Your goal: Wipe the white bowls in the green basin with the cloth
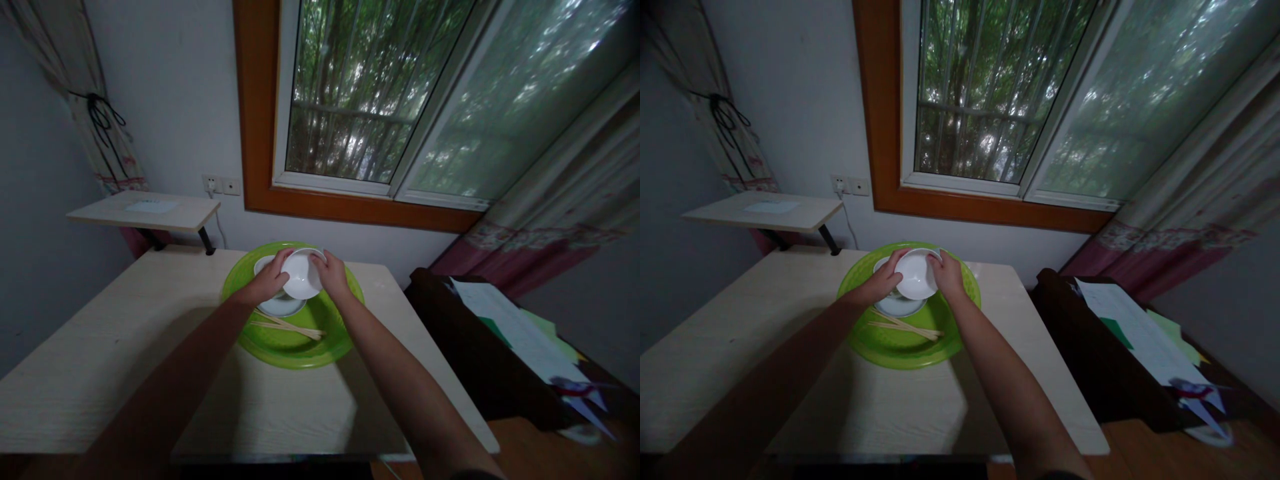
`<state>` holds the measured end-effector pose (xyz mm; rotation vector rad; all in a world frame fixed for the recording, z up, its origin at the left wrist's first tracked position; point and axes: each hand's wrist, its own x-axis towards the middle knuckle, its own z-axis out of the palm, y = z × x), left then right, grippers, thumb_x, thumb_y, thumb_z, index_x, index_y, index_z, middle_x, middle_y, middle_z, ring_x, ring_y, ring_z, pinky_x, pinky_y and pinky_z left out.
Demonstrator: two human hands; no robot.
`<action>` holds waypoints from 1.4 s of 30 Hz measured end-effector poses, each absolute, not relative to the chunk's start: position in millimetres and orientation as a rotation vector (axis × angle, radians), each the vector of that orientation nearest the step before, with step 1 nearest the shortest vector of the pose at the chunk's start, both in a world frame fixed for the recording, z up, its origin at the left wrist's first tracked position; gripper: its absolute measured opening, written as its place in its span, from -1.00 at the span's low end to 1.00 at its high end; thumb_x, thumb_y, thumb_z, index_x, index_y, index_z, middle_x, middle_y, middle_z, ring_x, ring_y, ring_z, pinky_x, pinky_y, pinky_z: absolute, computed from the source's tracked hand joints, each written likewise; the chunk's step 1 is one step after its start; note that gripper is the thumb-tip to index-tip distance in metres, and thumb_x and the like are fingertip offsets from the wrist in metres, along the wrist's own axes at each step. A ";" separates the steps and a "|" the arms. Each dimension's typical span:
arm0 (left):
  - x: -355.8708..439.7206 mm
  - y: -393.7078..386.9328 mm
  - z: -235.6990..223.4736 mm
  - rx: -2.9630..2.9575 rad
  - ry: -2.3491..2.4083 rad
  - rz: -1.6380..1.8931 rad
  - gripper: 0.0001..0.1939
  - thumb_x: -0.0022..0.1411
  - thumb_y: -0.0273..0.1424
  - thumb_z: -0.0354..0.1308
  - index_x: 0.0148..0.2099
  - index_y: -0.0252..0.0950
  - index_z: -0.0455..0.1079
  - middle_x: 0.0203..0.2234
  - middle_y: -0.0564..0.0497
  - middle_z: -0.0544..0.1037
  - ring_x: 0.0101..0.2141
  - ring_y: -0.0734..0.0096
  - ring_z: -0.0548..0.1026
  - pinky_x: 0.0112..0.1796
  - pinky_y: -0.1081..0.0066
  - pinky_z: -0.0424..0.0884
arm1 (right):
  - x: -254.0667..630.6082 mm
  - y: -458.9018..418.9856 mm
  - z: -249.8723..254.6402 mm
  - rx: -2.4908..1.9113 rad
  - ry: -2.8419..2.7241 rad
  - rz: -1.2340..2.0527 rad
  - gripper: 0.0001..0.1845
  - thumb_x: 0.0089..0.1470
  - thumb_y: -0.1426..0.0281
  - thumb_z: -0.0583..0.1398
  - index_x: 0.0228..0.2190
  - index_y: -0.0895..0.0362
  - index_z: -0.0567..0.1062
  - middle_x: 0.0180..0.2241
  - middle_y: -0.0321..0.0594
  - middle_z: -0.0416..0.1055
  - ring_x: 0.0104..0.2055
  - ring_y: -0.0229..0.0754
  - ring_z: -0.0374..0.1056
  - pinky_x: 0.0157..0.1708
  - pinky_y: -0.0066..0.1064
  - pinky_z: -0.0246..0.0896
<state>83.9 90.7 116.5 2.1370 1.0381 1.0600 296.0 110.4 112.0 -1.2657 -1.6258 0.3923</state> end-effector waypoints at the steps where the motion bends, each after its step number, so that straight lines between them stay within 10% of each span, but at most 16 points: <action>1: 83.4 90.0 117.6 2.156 1.029 1.045 -0.28 0.07 -0.50 -0.05 0.33 -0.32 0.12 0.22 -0.20 0.37 0.19 0.19 0.35 0.23 0.20 0.23 | 295.6 108.9 113.0 -1.248 -1.673 0.369 -0.77 0.18 0.25 0.18 -0.27 0.11 0.59 -0.30 -0.16 0.60 -0.29 -0.08 0.45 -0.24 -0.32 0.28; 33: 78.2 100.3 116.4 1.794 1.269 1.222 -0.56 0.32 -0.21 -0.07 0.15 -0.21 0.37 -0.02 -0.05 0.56 -0.05 0.22 0.51 0.03 0.27 0.41 | 290.9 89.3 130.3 -1.203 -1.641 -0.030 -0.67 0.31 0.14 0.04 -0.37 0.07 0.40 -0.40 -0.18 0.40 -0.33 -0.11 0.28 -0.26 -0.33 0.20; 42: 80.1 108.7 110.3 1.790 1.185 1.259 -0.58 0.36 -0.20 -0.09 0.15 -0.18 0.37 0.06 -0.04 0.54 0.05 0.26 0.49 0.10 0.30 0.37 | 277.7 84.3 130.9 -0.766 -2.230 -0.086 -0.70 0.28 0.36 0.08 -0.08 0.11 0.57 0.13 0.02 0.36 0.17 0.02 0.25 0.16 -0.10 0.20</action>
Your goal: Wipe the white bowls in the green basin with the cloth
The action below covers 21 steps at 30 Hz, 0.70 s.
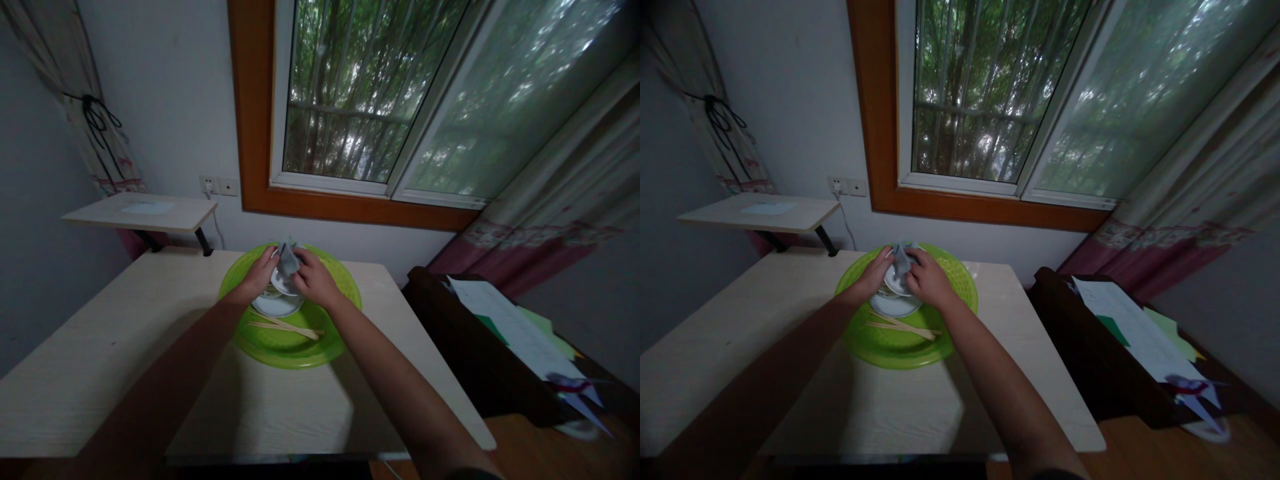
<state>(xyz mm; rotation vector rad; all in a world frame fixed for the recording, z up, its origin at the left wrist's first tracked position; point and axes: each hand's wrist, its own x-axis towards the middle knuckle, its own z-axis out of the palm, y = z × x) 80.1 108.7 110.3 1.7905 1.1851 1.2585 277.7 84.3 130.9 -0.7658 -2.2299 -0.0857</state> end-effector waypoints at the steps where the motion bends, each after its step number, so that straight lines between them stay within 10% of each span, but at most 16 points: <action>1: 80.3 110.3 108.7 1.796 1.174 1.256 -0.59 0.36 -0.20 -0.09 0.15 -0.18 0.38 0.05 -0.04 0.54 0.05 0.27 0.49 0.11 0.30 0.37 | 276.4 85.9 130.1 -0.755 -2.286 -0.119 -0.70 0.24 0.39 0.12 -0.06 0.11 0.57 0.16 0.00 0.34 0.19 0.03 0.23 0.18 -0.08 0.18; 21: 79.7 112.1 105.3 1.861 1.205 1.226 -0.60 0.40 -0.19 -0.10 0.11 -0.21 0.40 0.01 -0.05 0.55 0.03 0.26 0.48 0.14 0.28 0.32 | 267.6 75.9 133.5 -0.693 -2.563 -0.330 -0.69 0.36 0.28 0.09 -0.20 0.12 0.60 -0.25 -0.12 0.49 -0.13 -0.08 0.33 -0.02 -0.20 0.25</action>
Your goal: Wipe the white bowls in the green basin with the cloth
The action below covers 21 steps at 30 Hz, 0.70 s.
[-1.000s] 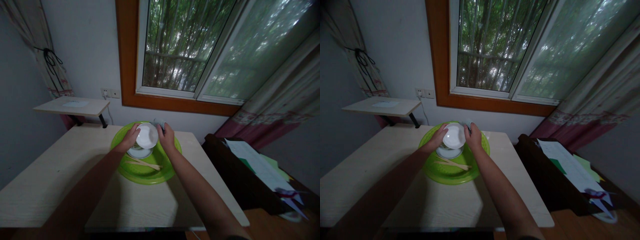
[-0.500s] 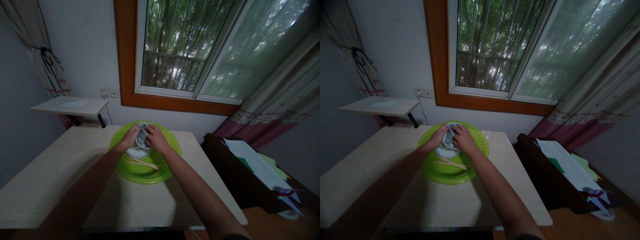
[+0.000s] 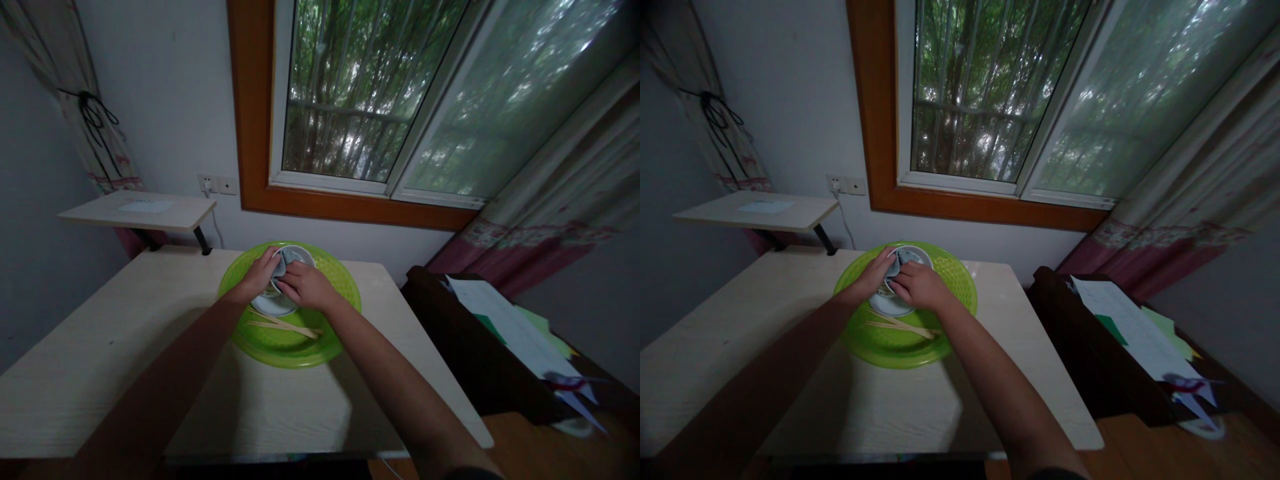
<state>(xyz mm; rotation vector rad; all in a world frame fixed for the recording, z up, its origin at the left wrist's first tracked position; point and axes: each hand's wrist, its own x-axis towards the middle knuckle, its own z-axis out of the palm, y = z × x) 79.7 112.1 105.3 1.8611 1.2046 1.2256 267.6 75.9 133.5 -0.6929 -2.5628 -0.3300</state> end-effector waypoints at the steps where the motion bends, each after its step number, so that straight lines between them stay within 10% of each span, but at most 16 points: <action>1: 79.8 111.3 106.0 1.864 1.205 1.225 -0.60 0.40 -0.19 -0.10 0.11 -0.21 0.40 0.00 -0.05 0.55 0.03 0.26 0.48 0.14 0.28 0.32 | 267.4 76.0 133.8 -0.702 -2.563 -0.332 -0.69 0.36 0.27 0.09 -0.20 0.12 0.60 -0.23 -0.11 0.50 -0.10 -0.07 0.33 0.01 -0.18 0.25; 7: 80.7 108.5 109.5 1.840 1.212 1.276 -0.60 0.40 -0.17 -0.10 0.12 -0.19 0.39 0.03 -0.05 0.55 0.04 0.25 0.49 0.14 0.27 0.33 | 265.4 77.7 134.0 -0.969 -2.434 -0.396 -0.62 0.38 0.25 0.06 -0.17 0.18 0.62 -0.03 0.01 0.49 0.05 0.00 0.31 0.10 -0.14 0.21; 21: 79.2 100.0 120.7 1.846 1.347 1.293 -0.61 0.35 -0.20 -0.11 0.07 -0.19 0.41 -0.07 -0.06 0.58 -0.05 0.22 0.52 0.02 0.30 0.40 | 264.6 68.7 136.8 -1.140 -2.530 -0.146 -0.38 0.44 0.15 -0.10 -0.34 0.20 0.61 -0.33 -0.05 0.57 -0.27 -0.16 0.45 -0.17 -0.37 0.20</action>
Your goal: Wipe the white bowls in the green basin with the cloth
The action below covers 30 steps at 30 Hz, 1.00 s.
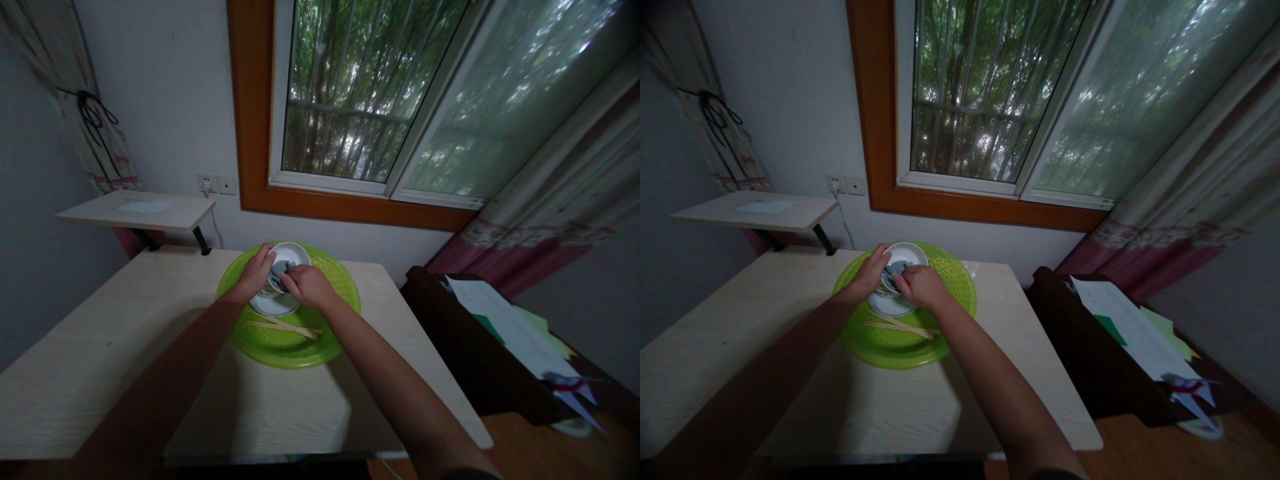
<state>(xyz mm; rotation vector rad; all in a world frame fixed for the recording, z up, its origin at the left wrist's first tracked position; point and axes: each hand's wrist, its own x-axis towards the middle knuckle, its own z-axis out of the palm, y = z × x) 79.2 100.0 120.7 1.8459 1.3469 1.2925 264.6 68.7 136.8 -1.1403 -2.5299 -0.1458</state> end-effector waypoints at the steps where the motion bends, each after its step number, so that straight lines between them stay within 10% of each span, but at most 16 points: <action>1: 79.2 100.1 120.3 1.857 1.344 1.283 -0.61 0.35 -0.21 -0.11 0.07 -0.19 0.40 -0.06 -0.06 0.58 -0.04 0.22 0.52 0.03 0.30 0.39 | 265.9 69.8 135.3 -1.063 -2.553 -0.079 -0.40 0.45 0.16 -0.10 -0.35 0.19 0.60 -0.34 -0.07 0.57 -0.27 -0.17 0.45 -0.17 -0.38 0.21; 15: 79.2 106.9 115.2 1.809 1.316 1.294 -0.63 0.37 -0.15 -0.14 0.03 -0.14 0.38 -0.05 -0.02 0.57 -0.01 0.27 0.51 0.07 0.33 0.37 | 264.9 66.4 133.9 -0.744 -2.618 -0.163 -0.51 0.32 0.06 0.10 -0.06 0.23 0.53 0.16 0.10 0.37 0.17 0.05 0.31 0.17 -0.12 0.23; 30: 76.8 102.0 121.8 1.799 1.483 1.365 -0.63 0.39 -0.19 -0.11 0.10 -0.16 0.35 -0.05 -0.05 0.58 -0.05 0.23 0.53 0.01 0.29 0.40 | 257.5 61.8 137.3 -1.181 -2.498 -0.414 -0.26 0.27 -0.05 0.10 0.20 0.28 0.37 0.12 0.18 0.42 0.15 0.15 0.31 0.13 -0.06 0.11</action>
